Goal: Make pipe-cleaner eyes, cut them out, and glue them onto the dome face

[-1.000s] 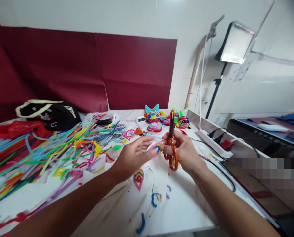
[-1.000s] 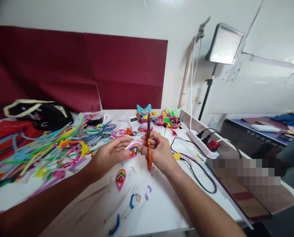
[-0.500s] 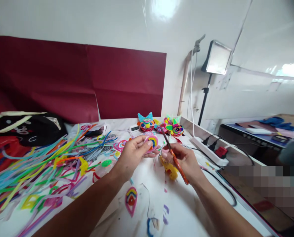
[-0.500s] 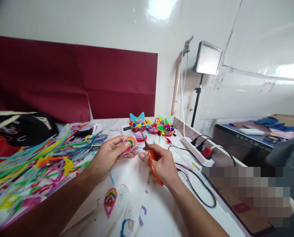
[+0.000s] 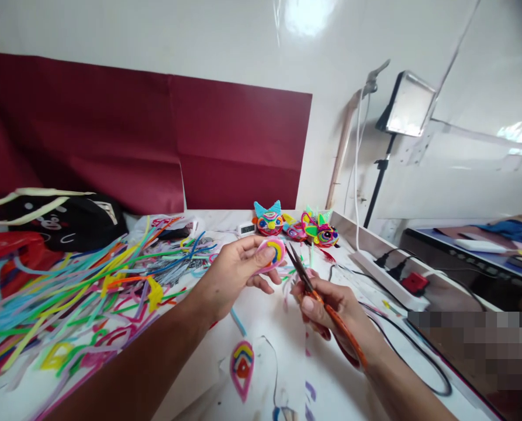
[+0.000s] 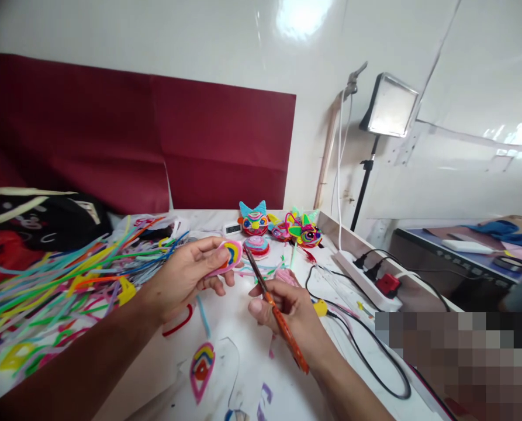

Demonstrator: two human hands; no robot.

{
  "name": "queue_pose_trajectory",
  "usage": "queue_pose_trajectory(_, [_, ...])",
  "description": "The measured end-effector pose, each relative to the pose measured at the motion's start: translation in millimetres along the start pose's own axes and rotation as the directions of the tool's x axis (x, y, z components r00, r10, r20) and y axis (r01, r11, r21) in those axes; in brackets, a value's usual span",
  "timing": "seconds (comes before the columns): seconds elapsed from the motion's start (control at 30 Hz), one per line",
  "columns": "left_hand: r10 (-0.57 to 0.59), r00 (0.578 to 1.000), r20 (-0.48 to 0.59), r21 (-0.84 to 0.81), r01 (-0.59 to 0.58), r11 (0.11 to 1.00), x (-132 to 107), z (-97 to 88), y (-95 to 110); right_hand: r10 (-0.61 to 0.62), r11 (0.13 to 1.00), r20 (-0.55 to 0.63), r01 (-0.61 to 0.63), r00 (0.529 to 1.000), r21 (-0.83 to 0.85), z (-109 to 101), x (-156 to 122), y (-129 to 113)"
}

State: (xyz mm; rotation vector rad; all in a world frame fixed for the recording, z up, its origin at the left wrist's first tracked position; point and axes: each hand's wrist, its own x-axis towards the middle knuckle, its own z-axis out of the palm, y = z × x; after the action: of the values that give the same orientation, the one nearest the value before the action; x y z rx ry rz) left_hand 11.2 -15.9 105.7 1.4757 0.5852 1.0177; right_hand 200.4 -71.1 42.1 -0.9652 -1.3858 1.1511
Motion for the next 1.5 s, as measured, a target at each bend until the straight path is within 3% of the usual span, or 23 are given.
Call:
queue_pose_trajectory(0.67, [-0.028, 1.000, -0.002, 0.165, 0.028, 0.986, -1, 7.5, -5, -0.033, 0.993, 0.128, 0.018, 0.991, 0.121, 4, -9, 5])
queue_pose_trajectory(1.17, [-0.008, 1.000, -0.015, 0.130, 0.010, 0.991, -1, 8.5, -8, -0.092, 0.949, 0.177, 0.032, 0.980, 0.314, 13, -12, 9])
queue_pose_trajectory(1.5, [-0.005, 1.000, -0.022, 0.118, 0.007, 0.993, -2, 11.1, -9, -0.123, 0.942, 0.158, 0.065, 0.980, 0.328, 16, -13, 9])
